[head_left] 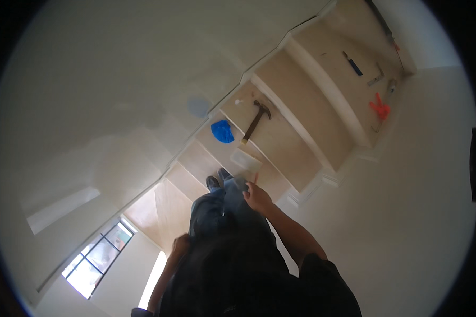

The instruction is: Installing and securing decorative molding on the side of an interior staircase.

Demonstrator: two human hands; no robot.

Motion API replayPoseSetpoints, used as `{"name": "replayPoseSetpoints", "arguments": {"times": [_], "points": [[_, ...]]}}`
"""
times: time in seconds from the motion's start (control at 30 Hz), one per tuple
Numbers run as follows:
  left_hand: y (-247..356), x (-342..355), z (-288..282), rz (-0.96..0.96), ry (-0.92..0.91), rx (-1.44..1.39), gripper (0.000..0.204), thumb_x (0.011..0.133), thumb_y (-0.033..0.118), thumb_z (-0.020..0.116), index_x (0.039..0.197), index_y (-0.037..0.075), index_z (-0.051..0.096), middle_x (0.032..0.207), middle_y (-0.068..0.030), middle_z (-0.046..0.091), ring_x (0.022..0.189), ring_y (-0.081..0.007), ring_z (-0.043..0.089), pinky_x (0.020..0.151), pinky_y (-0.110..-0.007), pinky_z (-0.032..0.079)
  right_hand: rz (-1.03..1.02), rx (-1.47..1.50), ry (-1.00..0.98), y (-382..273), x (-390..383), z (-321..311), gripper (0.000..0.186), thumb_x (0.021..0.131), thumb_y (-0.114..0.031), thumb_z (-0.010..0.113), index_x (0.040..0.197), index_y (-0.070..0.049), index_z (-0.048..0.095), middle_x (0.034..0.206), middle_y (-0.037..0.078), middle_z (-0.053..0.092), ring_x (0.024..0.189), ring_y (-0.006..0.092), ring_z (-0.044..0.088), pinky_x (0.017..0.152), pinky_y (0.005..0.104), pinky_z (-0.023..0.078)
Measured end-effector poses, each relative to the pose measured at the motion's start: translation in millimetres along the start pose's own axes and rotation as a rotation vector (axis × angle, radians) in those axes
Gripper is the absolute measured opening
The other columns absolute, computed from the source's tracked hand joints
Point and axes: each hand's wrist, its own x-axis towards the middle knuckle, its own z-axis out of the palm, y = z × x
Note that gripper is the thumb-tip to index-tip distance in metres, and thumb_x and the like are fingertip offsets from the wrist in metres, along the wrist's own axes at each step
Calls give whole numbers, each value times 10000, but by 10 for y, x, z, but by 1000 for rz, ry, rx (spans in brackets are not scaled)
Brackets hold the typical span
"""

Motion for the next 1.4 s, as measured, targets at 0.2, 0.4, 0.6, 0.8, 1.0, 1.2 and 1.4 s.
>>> {"name": "replayPoseSetpoints", "arguments": {"times": [0.2,0.4,0.6,0.8,1.0,1.2,1.4], "points": [[-84,137,-298,147,-430,84,359,941,183,622,1261,70,738,1224,-218,742,1169,-390,701,1024,-476,541,382,89,27,873,1033,-35,729,987,-423,659,1507,26,416,1323,341,650,1233,457,653,1047,528,519],[135,1884,-378,482,-424,24,227,948,37,583,1075,52,770,989,-164,782,983,-305,762,896,-422,597,518,-115,340,1957,2748,-109,606,1026,-368,621,1474,-5,435,1182,300,715,1116,485,697,962,561,549],[595,3654,-722,498,105,-289,258,907,-74,507,979,21,736,948,-154,755,888,-296,753,820,-372,595,350,-342,516,2915,3740,146,527,1010,-335,629,1437,-42,528,1231,233,698,1130,421,674,955,526,528],[672,4700,-517,743,282,-441,229,863,-130,511,901,-4,698,869,-135,708,781,-238,699,732,-330,562,199,-258,946,3092,3851,551,339,975,-252,671,1286,-117,664,1022,146,659,951,350,647,844,483,504],[917,5051,-98,750,316,-588,230,832,-134,517,888,-1,696,881,-139,708,807,-252,705,741,-328,556,170,-287,915,3124,3837,560,318,983,-225,666,1285,-125,669,990,125,623,910,318,629,849,456,507],[805,5153,55,769,405,-601,237,841,-126,521,909,-9,714,914,-149,727,831,-267,722,763,-335,564,99,-128,1025,3258,3869,568,192,1024,-191,637,1132,-32,642,936,108,606,838,236,599,783,378,499],[824,5124,47,733,524,-645,242,847,-128,509,911,-13,712,920,-153,727,842,-251,721,767,-333,562,-279,182,1164,3211,4324,248,223,1044,-180,659,1178,-6,623,968,123,684,861,165,660,773,299,525]]}}
